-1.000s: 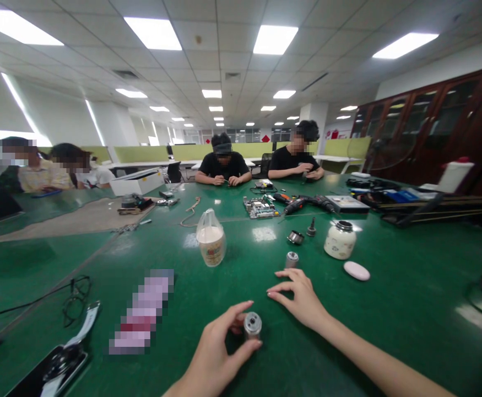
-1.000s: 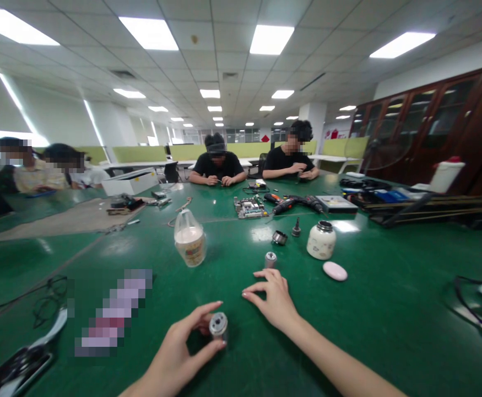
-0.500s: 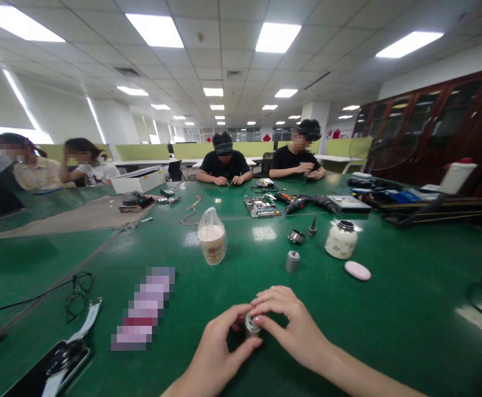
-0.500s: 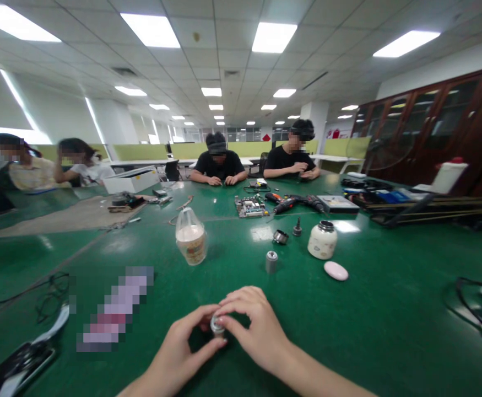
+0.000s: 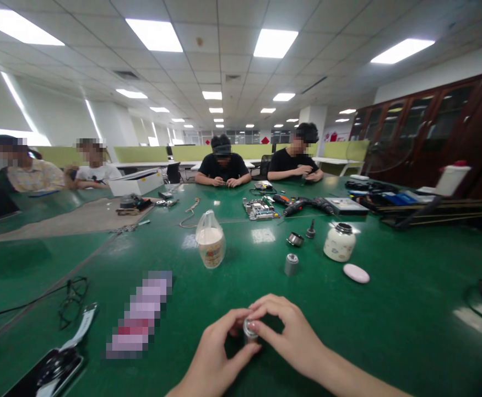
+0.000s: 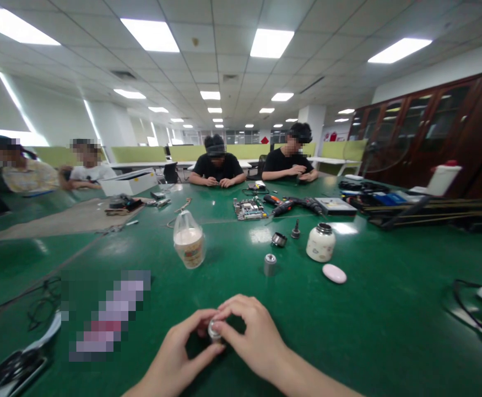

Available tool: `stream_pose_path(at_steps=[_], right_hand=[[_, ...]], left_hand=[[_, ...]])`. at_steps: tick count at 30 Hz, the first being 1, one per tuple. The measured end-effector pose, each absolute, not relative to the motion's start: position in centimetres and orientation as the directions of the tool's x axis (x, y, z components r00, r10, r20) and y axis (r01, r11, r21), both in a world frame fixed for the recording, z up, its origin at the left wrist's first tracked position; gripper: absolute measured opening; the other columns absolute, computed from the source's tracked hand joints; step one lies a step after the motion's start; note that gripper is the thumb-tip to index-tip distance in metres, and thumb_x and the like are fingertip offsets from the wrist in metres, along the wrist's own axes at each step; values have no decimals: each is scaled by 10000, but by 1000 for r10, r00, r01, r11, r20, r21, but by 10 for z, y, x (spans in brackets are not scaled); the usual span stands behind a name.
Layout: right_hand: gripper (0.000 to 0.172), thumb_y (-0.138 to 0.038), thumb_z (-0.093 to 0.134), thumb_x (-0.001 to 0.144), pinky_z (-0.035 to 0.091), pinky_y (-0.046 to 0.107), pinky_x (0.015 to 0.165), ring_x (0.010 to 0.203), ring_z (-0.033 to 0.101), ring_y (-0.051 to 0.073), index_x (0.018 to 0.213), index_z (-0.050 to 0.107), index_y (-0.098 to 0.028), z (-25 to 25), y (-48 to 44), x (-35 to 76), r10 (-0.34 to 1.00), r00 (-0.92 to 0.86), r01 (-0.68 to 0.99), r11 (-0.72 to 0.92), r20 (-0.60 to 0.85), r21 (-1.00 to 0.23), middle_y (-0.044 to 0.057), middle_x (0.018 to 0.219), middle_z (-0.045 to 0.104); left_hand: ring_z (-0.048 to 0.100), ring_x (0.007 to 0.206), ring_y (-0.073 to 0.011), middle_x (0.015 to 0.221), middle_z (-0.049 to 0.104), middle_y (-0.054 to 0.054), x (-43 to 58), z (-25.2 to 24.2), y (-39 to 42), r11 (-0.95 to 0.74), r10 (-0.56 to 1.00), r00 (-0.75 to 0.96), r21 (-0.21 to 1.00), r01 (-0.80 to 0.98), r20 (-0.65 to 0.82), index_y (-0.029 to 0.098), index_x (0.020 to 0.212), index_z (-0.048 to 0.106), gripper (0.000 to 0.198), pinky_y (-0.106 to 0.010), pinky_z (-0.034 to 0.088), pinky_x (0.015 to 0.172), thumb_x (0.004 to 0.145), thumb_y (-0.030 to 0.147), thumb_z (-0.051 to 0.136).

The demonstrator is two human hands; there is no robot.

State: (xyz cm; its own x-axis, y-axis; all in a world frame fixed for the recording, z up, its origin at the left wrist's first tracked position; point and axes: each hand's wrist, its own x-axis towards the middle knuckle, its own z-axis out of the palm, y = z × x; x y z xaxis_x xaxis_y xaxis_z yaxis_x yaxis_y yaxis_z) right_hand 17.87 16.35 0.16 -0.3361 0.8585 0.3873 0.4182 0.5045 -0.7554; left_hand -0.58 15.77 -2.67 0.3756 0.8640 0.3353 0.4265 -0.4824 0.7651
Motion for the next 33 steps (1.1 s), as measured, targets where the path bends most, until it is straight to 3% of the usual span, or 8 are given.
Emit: stream_pose_path(at_steps=[5, 9, 12, 16, 20, 29, 33], right_hand=[[78, -251, 666, 813, 452, 322, 871, 956, 613, 175, 841, 610, -203, -7, 159, 179, 864, -318, 308, 483, 390, -820, 30, 993, 657], [243, -203, 696, 757, 466, 321, 869, 960, 608, 180, 958, 559, -203, -16, 156, 179, 881, -324, 273, 437, 346, -857, 34, 1007, 637], [354, -186, 704, 732, 476, 317, 850, 935, 612, 177, 1041, 533, -209, -20, 156, 178, 892, -334, 282, 404, 305, -870, 26, 1007, 635], [291, -174, 682, 745, 479, 301, 829, 894, 620, 167, 1008, 561, -205, -18, 157, 177, 886, -361, 279, 401, 292, -873, 11, 949, 652], [245, -197, 667, 768, 482, 296, 821, 888, 628, 166, 996, 577, -198, -15, 156, 177, 881, -376, 253, 395, 286, -883, 18, 950, 665], [179, -221, 660, 774, 473, 269, 762, 831, 618, 157, 918, 559, -190, -17, 155, 177, 876, -365, 269, 424, 316, -865, 4, 877, 655], [199, -216, 688, 747, 464, 263, 768, 834, 610, 155, 888, 550, -193, -15, 156, 178, 879, -366, 291, 420, 306, -859, -2, 883, 654]], left_hand=[[629, 838, -158, 973, 692, -17, -6, -22, 153, -462, 869, 384, 793, 398, 313, 231, 1136, 546, 356, -259, 482, 763, 794, 220, 644], [622, 960, -183, 1090, 663, -51, -10, -15, 149, -492, 854, 373, 795, 354, 362, 223, 1228, 475, 457, -293, 482, 848, 792, 180, 607], [604, 982, -195, 1095, 645, -59, -10, -10, 148, -528, 844, 326, 769, 362, 426, 224, 1161, 545, 323, -304, 480, 848, 840, 233, 573], [591, 918, -195, 950, 657, -42, -4, -6, 153, -532, 847, 277, 718, 449, 454, 221, 952, 644, 140, -319, 473, 815, 866, 313, 583], [575, 831, -198, 814, 648, -35, -2, -8, 157, -514, 852, 226, 671, 534, 473, 217, 840, 690, 142, -328, 467, 755, 833, 347, 632], [545, 904, -211, 862, 627, -46, -2, 4, 159, -476, 879, 281, 682, 555, 385, 289, 892, 761, 174, -353, 463, 819, 826, 388, 634], [544, 914, -208, 877, 635, -43, -12, 12, 170, -484, 871, 227, 675, 557, 436, 299, 927, 760, 231, -342, 454, 824, 848, 439, 595]])
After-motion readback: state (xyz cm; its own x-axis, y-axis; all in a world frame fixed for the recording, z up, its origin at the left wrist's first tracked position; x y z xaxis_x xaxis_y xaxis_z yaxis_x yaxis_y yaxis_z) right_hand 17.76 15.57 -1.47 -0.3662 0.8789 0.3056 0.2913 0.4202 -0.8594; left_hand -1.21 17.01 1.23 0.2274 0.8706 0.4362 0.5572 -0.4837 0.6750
